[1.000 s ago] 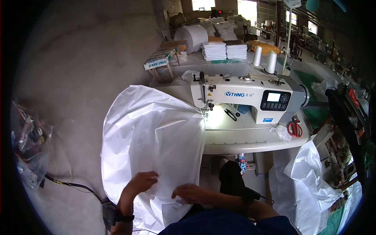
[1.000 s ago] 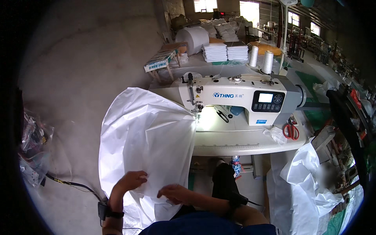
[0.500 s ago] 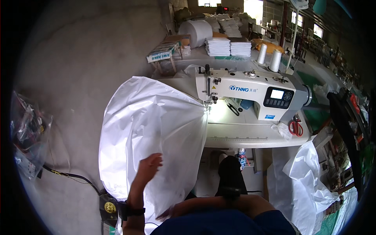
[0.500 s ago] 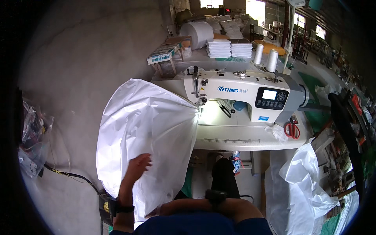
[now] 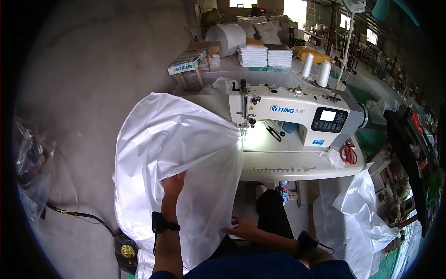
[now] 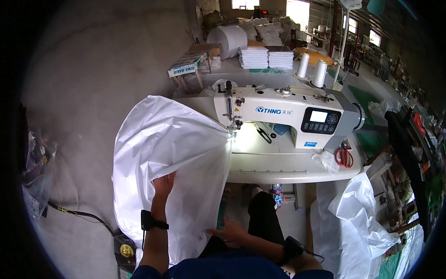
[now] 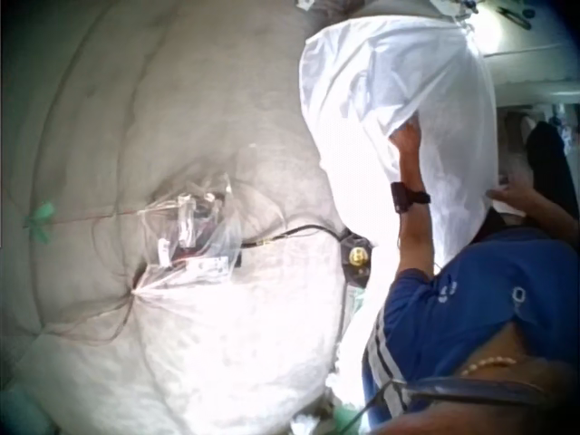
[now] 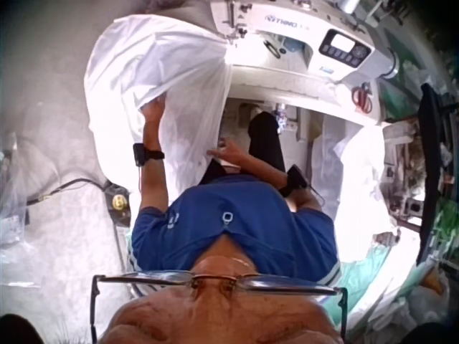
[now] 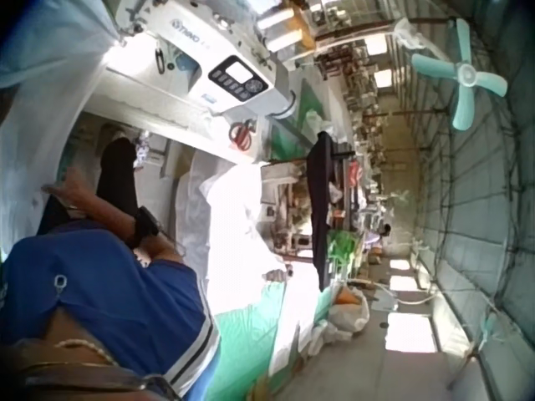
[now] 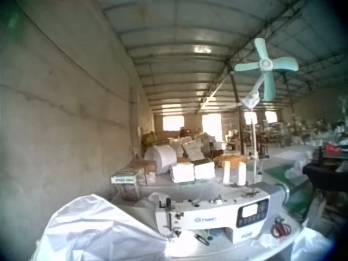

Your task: The person is using an industrial sewing machine to join or hem large white plastic sheets.

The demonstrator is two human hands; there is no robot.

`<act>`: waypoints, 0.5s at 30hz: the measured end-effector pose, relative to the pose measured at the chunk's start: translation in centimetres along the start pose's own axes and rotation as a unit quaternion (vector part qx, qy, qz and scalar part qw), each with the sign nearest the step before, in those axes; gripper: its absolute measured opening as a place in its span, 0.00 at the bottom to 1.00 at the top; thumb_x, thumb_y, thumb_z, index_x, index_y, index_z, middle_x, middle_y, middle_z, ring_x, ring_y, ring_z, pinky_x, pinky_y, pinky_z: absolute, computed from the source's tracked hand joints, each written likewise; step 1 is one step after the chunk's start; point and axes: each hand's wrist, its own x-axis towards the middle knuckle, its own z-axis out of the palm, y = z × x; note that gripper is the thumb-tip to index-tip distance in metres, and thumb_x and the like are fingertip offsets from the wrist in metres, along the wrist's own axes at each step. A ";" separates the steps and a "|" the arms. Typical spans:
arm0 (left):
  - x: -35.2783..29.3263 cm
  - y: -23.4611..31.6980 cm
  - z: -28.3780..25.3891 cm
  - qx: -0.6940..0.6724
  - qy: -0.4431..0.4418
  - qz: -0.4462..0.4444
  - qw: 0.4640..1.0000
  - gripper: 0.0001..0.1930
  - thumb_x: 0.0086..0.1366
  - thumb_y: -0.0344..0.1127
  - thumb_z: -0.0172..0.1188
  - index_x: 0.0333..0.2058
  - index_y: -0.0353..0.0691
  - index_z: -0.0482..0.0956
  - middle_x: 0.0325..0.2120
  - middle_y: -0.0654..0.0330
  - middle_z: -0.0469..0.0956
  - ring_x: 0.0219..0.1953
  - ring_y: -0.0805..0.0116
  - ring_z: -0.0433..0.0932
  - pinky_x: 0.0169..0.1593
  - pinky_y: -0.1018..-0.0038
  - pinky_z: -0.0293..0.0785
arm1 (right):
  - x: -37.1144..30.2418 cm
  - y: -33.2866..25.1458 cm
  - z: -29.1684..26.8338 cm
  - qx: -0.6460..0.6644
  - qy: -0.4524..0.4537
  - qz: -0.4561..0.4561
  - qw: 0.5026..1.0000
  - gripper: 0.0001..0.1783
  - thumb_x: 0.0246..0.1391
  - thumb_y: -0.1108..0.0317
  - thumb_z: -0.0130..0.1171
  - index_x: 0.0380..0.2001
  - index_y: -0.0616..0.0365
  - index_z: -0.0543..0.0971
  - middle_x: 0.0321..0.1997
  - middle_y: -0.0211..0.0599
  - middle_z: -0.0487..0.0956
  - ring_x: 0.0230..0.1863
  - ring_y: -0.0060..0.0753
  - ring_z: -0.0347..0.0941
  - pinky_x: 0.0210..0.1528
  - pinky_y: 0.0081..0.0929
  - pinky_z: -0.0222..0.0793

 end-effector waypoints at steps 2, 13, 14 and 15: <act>1.6 -1.7 1.2 0.090 -0.267 -0.184 0.942 0.15 0.61 0.44 0.53 0.40 0.41 0.79 0.35 0.51 0.78 0.41 0.51 0.74 0.48 0.58 0.68 | 1.9 -0.1 3.3 0.168 -0.059 -0.144 0.973 0.30 0.48 0.47 0.60 0.44 0.63 0.75 0.46 0.52 0.75 0.52 0.41 0.69 0.54 0.31 0.63; 6.7 -11.4 1.9 -0.026 -0.153 -0.088 0.984 0.17 0.58 0.42 0.57 0.43 0.40 0.77 0.41 0.51 0.77 0.42 0.56 0.76 0.46 0.67 0.70 | -0.5 -0.8 -0.4 0.009 -0.424 -0.074 0.903 0.32 0.52 0.54 0.57 0.54 0.64 0.66 0.54 0.49 0.70 0.57 0.42 0.65 0.61 0.31 0.56; 7.6 -11.8 2.1 -0.017 -0.159 -0.091 0.983 0.17 0.57 0.42 0.58 0.43 0.40 0.77 0.41 0.51 0.77 0.42 0.56 0.76 0.46 0.67 0.70 | -2.1 -2.6 -2.9 0.014 -0.441 0.028 0.897 0.33 0.55 0.55 0.53 0.58 0.64 0.62 0.57 0.49 0.69 0.59 0.45 0.64 0.63 0.32 0.54; 8.5 -12.0 2.5 -0.010 -0.164 -0.089 0.982 0.17 0.57 0.42 0.58 0.43 0.40 0.77 0.41 0.50 0.77 0.42 0.56 0.76 0.46 0.67 0.70 | -2.9 -2.4 -3.8 0.026 -0.449 0.064 0.891 0.33 0.56 0.55 0.53 0.58 0.64 0.61 0.57 0.50 0.69 0.58 0.45 0.64 0.62 0.32 0.54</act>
